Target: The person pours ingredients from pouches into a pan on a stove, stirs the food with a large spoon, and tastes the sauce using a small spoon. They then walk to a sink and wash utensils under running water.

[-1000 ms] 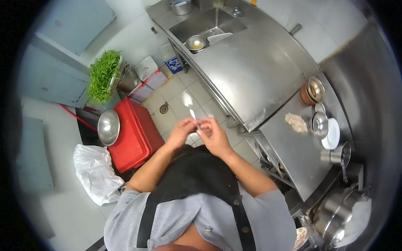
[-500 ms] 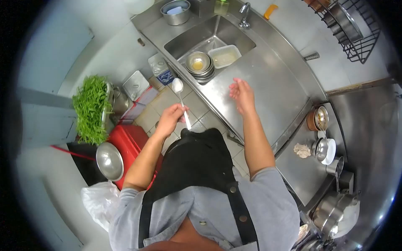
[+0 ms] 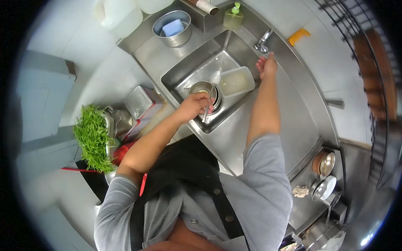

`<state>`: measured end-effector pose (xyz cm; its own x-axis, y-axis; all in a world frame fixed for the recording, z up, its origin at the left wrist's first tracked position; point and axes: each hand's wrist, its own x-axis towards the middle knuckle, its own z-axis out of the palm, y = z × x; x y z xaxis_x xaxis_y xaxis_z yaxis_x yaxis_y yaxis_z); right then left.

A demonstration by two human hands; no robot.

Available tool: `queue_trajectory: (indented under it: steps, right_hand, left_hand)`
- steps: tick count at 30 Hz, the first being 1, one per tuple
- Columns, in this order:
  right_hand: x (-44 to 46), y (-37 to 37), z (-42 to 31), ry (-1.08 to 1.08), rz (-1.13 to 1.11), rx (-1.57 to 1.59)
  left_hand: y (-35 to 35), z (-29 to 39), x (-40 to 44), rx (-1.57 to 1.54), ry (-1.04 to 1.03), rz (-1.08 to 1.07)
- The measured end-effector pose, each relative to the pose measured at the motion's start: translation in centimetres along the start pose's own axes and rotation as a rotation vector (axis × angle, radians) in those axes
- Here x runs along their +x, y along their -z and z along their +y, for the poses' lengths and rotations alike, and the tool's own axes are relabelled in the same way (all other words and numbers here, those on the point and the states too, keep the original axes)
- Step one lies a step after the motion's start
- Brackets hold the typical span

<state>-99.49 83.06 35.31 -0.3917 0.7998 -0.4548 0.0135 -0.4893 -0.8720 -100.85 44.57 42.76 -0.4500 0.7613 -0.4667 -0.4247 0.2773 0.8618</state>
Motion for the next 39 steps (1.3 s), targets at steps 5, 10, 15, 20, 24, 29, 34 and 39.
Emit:
queue_trajectory:
  steps: [5, 10, 15, 20, 24, 29, 34, 39]
  right_hand:
    - [6.1, -2.2, 1.4, -0.106, 0.04, 0.177]
    - [3.2, -1.5, 1.4, 0.183, -0.072, 0.172]
    - [-6.5, -3.8, 7.9, 0.155, 0.098, -0.122]
    - [-8.7, -5.8, 11.4, -0.23, -0.076, 0.167]
    - [-4.6, -6.0, 11.5, 0.124, -0.038, -0.254]
    - [-8.9, -6.5, 8.4, 0.231, 0.081, -0.207]
    - [-6.4, -4.7, 12.2, 0.222, 0.043, -0.439]
    - [-9.3, -6.4, 7.2, 0.109, 0.1, -0.175]
  left_hand:
    - [0.8, 0.8, 7.7, -0.076, -0.021, -0.08]
    - [-0.5, 1.2, 12.9, -0.271, 0.066, -0.117]
    - [-1.7, -0.5, 16.2, -0.153, 0.04, -0.129]
    - [-1.0, -3.3, 16.7, 0.111, -0.089, 0.025]
    - [-0.5, -1.4, 15.6, 0.0, -0.027, -0.081]
    - [-1.5, -1.4, 17.4, -0.143, 0.096, -0.064]
    - [-3.5, -0.5, 21.7, -0.316, 0.09, -0.002]
    - [-4.7, -2.3, 24.2, -0.478, -0.006, -0.057]
